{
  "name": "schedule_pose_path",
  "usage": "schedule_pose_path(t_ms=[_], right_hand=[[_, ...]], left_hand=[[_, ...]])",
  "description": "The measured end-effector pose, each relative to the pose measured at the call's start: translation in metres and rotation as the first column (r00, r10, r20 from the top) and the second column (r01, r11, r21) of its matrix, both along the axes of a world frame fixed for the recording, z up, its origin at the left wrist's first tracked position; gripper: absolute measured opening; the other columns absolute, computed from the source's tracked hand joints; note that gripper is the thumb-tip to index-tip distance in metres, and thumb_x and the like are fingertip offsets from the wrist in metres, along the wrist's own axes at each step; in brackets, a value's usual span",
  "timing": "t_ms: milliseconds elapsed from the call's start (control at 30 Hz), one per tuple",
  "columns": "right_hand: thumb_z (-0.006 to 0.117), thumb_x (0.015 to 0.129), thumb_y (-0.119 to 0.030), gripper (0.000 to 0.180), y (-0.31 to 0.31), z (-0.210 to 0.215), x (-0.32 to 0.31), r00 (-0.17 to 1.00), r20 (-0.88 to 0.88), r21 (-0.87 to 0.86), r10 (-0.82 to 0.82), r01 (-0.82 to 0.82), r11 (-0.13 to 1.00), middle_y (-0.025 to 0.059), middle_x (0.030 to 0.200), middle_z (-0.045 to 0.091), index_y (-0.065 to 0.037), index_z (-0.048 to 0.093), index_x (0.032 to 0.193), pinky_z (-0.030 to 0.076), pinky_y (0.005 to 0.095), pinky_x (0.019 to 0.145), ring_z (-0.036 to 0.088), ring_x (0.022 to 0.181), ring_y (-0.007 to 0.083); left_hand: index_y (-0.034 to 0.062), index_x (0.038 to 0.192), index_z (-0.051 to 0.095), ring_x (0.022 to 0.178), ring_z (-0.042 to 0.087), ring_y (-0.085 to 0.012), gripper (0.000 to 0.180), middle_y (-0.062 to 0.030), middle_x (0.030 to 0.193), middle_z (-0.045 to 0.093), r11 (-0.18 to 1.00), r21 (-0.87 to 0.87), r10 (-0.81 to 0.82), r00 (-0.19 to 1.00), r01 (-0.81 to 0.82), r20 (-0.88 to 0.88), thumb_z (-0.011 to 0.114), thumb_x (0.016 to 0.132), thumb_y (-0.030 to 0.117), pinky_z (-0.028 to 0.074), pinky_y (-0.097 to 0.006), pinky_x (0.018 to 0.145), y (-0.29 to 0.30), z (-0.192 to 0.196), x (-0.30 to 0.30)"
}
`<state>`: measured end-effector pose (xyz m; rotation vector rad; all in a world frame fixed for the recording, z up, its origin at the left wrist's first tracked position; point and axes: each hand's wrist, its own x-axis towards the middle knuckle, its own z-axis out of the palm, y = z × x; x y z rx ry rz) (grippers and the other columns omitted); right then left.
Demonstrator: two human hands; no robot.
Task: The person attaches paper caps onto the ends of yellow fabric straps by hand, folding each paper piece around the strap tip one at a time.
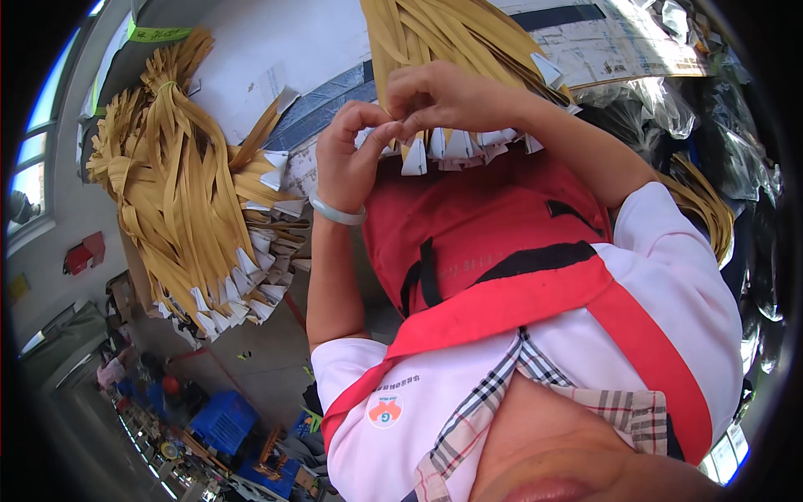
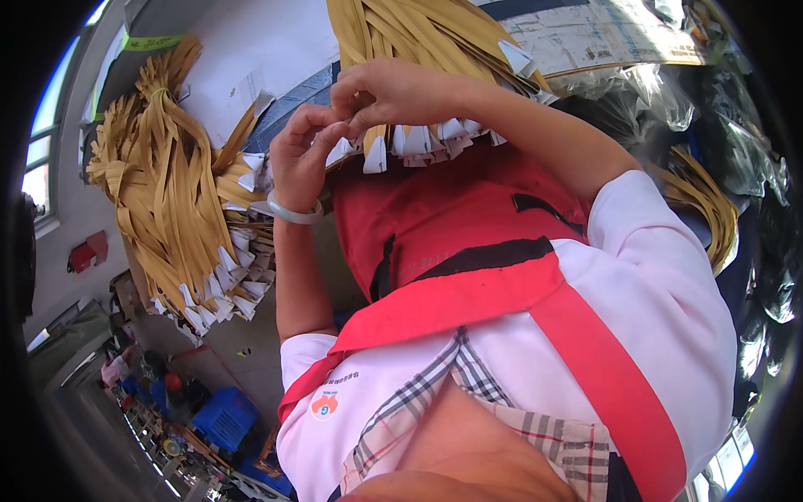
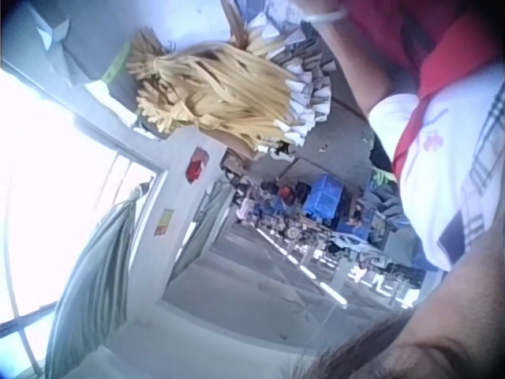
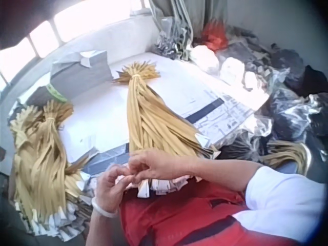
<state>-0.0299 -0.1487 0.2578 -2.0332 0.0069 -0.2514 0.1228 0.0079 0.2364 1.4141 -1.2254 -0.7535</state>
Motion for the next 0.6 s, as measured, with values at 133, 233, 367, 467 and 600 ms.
schedule_pose_path(t_ms=[133,233,367,467,600], right_hand=[[0.070,0.090,-0.015,0.013,-0.002,0.002,-0.005,0.990,-0.134,0.478,0.035,0.034,0.877,0.0010,0.083,0.064,-0.004,0.063,0.093,0.050,0.0236,0.068,0.063,0.077,0.0091],[0.071,0.090,-0.016,0.014,-0.003,-0.001,-0.005,0.992,-0.123,0.600,-0.030,0.098,0.794,0.0005,0.083,0.065,-0.004,0.065,0.094,0.049,0.0223,0.068,0.063,0.075,0.0080],[0.075,0.086,-0.022,0.021,-0.009,0.008,-0.004,0.987,-0.156,0.578,0.045,0.054,0.814,0.0006,0.077,0.064,-0.004,0.066,0.091,0.050,0.0220,0.067,0.061,0.070,0.0075],[0.076,0.086,-0.024,0.022,-0.016,0.009,-0.004,0.985,-0.142,0.530,0.095,-0.005,0.848,-0.0003,0.076,0.064,-0.005,0.066,0.089,0.050,0.0223,0.067,0.060,0.070,0.0077],[0.072,0.088,-0.015,0.013,-0.012,0.009,-0.003,0.987,-0.155,0.470,0.041,0.038,0.882,0.0001,0.080,0.065,-0.003,0.066,0.091,0.048,0.0231,0.064,0.059,0.073,0.0057]], left_hand=[[0.0004,0.095,0.065,0.090,0.062,-0.0131,0.010,-0.0048,0.097,0.067,0.992,0.008,-0.101,0.821,0.128,-0.562,0.070,0.086,0.001,0.048,-0.025,0.081,-0.002,0.003,0.002],[-0.0003,0.103,0.065,0.093,0.064,-0.0121,0.019,-0.0050,0.101,0.069,0.997,-0.011,-0.062,0.737,0.074,-0.673,0.071,0.085,-0.002,0.051,-0.025,0.084,-0.003,0.003,-0.007],[-0.0009,0.106,0.066,0.089,0.067,-0.0136,0.025,-0.0070,0.098,0.071,0.998,-0.065,-0.030,0.774,-0.015,-0.632,0.072,0.082,-0.006,0.054,-0.027,0.083,-0.004,0.002,-0.010],[-0.0009,0.105,0.066,0.087,0.067,-0.0131,0.025,-0.0072,0.096,0.071,0.999,-0.042,0.002,0.815,-0.033,-0.579,0.072,0.081,-0.006,0.054,-0.026,0.080,-0.006,0.010,-0.011],[-0.0013,0.106,0.066,0.087,0.066,-0.0115,0.023,-0.0061,0.096,0.068,0.979,-0.052,0.159,0.899,-0.197,-0.407,0.070,0.084,-0.007,0.053,-0.023,0.077,-0.006,0.012,-0.021]])
